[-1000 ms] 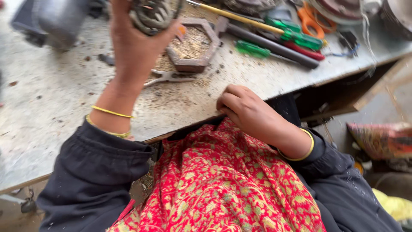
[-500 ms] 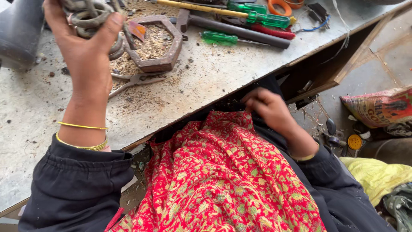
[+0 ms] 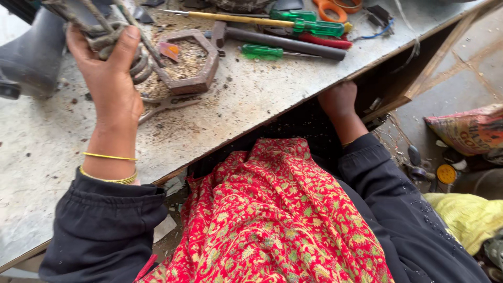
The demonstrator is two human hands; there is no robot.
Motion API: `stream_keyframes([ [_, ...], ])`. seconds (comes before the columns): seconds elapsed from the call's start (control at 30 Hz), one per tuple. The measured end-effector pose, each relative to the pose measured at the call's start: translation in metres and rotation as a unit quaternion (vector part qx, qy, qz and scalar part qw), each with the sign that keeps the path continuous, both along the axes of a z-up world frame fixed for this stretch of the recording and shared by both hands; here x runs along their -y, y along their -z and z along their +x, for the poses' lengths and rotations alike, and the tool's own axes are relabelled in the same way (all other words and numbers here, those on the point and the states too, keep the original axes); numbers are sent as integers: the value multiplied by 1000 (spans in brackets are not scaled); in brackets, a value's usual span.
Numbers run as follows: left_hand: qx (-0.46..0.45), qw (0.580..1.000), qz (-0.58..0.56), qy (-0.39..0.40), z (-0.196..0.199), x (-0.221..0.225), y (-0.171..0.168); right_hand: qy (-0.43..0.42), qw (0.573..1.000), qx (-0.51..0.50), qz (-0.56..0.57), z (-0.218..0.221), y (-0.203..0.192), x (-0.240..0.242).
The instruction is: The person uses a green screwdriver to adjust and tighten connections on a disassembled electrical motor component. They repeatedly insert and remove a coiled metal spring-like part, aligning it with the motor housing and securing it with the screwdriver.
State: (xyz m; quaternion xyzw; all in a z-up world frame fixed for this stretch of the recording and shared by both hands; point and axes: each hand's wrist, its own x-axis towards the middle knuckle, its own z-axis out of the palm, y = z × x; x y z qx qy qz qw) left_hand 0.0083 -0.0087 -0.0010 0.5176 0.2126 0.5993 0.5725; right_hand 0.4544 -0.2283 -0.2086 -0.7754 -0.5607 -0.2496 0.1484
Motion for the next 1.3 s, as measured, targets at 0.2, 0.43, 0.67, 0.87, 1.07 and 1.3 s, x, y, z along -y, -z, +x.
stream_keyframes([
  [0.2,-8,999,25,38,-4,-5,5,-5,999,23,46,20,22,-6],
  [0.43,-6,998,31,47,-2,-1,5,-6,999,32,20,22,20,0],
  [0.67,8,998,22,50,1,1,2,-37,998,32,48,18,17,5],
  [0.87,26,998,2,54,3,3,1,23,998,62,-5,16,16,-6],
  [1.07,-2,1000,-5,20,3,4,-3,42,996,-16,-75,-8,-18,9],
  [1.3,-41,999,11,-8,5,-1,-4,-295,821,-300,-385,-86,-209,54],
])
